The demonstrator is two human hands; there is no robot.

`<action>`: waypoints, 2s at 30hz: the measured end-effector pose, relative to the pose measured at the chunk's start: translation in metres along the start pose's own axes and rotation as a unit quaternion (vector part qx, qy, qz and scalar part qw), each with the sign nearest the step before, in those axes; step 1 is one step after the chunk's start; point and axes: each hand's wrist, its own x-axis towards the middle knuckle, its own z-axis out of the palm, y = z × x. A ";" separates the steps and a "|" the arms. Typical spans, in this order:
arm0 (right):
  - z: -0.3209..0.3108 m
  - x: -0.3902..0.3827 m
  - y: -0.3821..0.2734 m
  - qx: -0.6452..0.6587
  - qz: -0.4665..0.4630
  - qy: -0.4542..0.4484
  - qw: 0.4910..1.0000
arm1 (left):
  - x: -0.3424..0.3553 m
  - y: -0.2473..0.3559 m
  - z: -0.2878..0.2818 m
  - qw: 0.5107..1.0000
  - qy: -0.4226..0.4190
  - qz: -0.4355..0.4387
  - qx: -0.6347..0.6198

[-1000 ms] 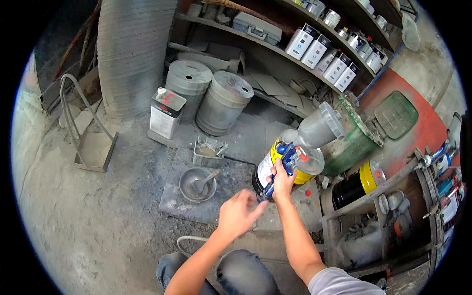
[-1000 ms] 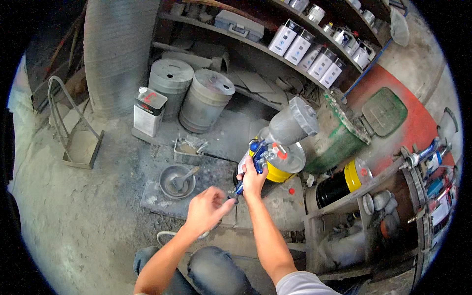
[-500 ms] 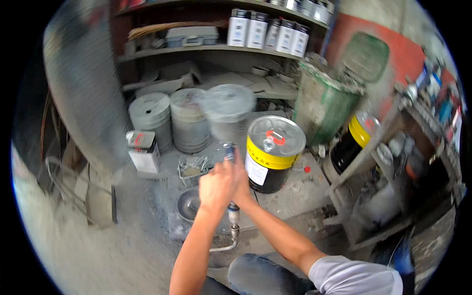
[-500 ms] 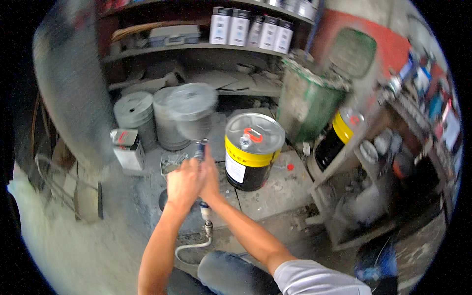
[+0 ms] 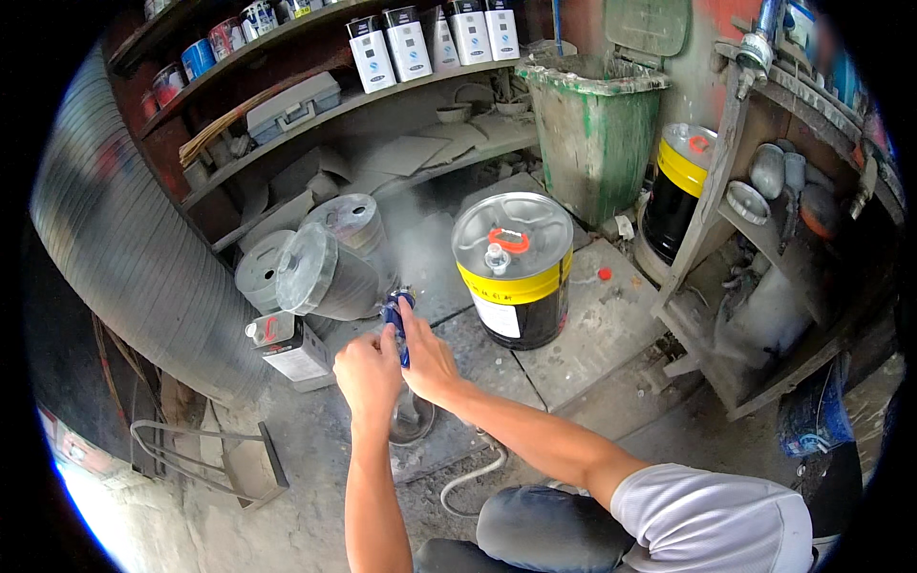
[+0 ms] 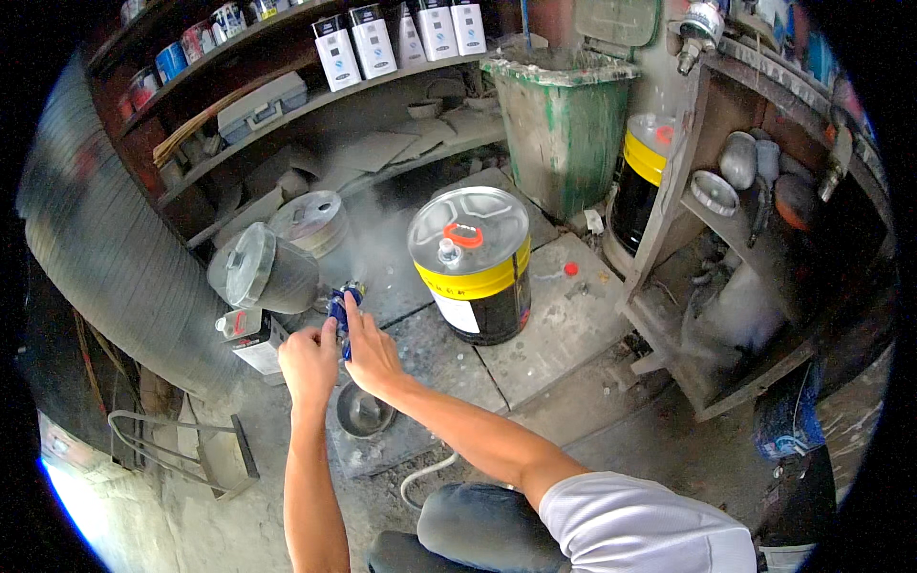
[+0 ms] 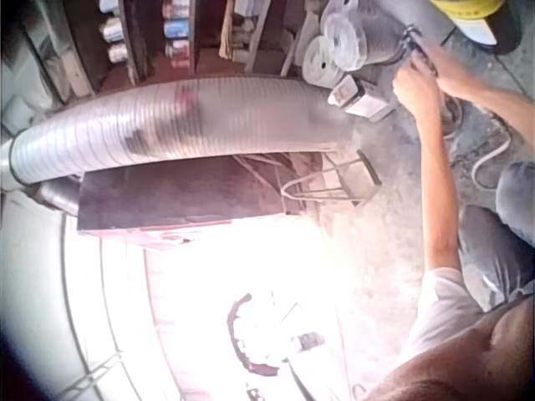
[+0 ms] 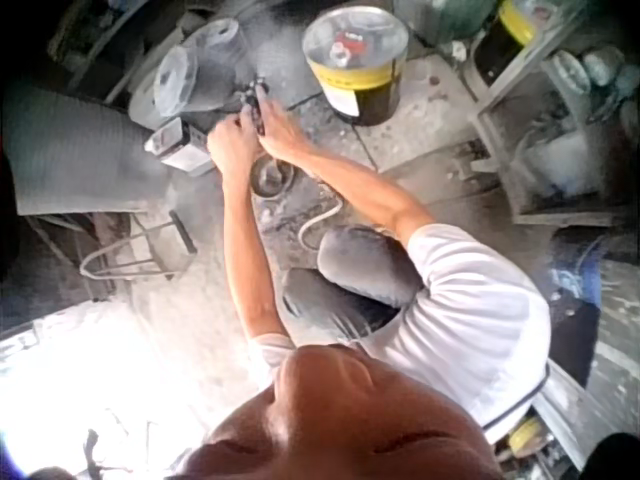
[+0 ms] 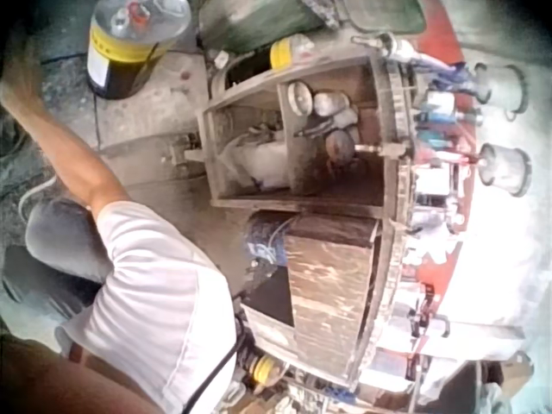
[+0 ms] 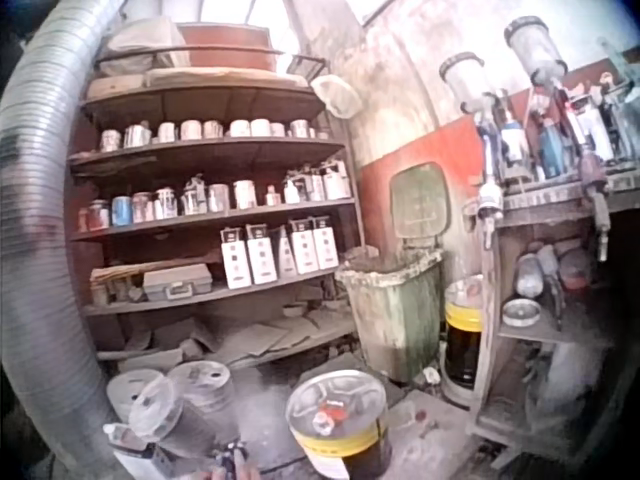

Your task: The person pours a grey liquid from a large yellow drum into a small container, then transfers it into a spray gun cup. They stir the mixture with a brush and repeatedly pour it back and forth between the cup and a metal bowl to mix it thoroughly.

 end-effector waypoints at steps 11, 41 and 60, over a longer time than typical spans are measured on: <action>-0.005 -0.003 0.005 -0.023 -0.037 0.009 0.999 | -0.003 0.005 0.000 0.991 -0.041 -0.119 -0.052; -0.010 -0.017 0.023 0.012 -0.109 0.020 0.994 | -0.070 0.010 0.002 0.999 -0.032 -0.028 0.026; 0.001 -0.020 0.017 -0.052 -0.103 0.007 0.993 | -0.184 0.000 0.040 0.944 -0.301 -0.103 -0.083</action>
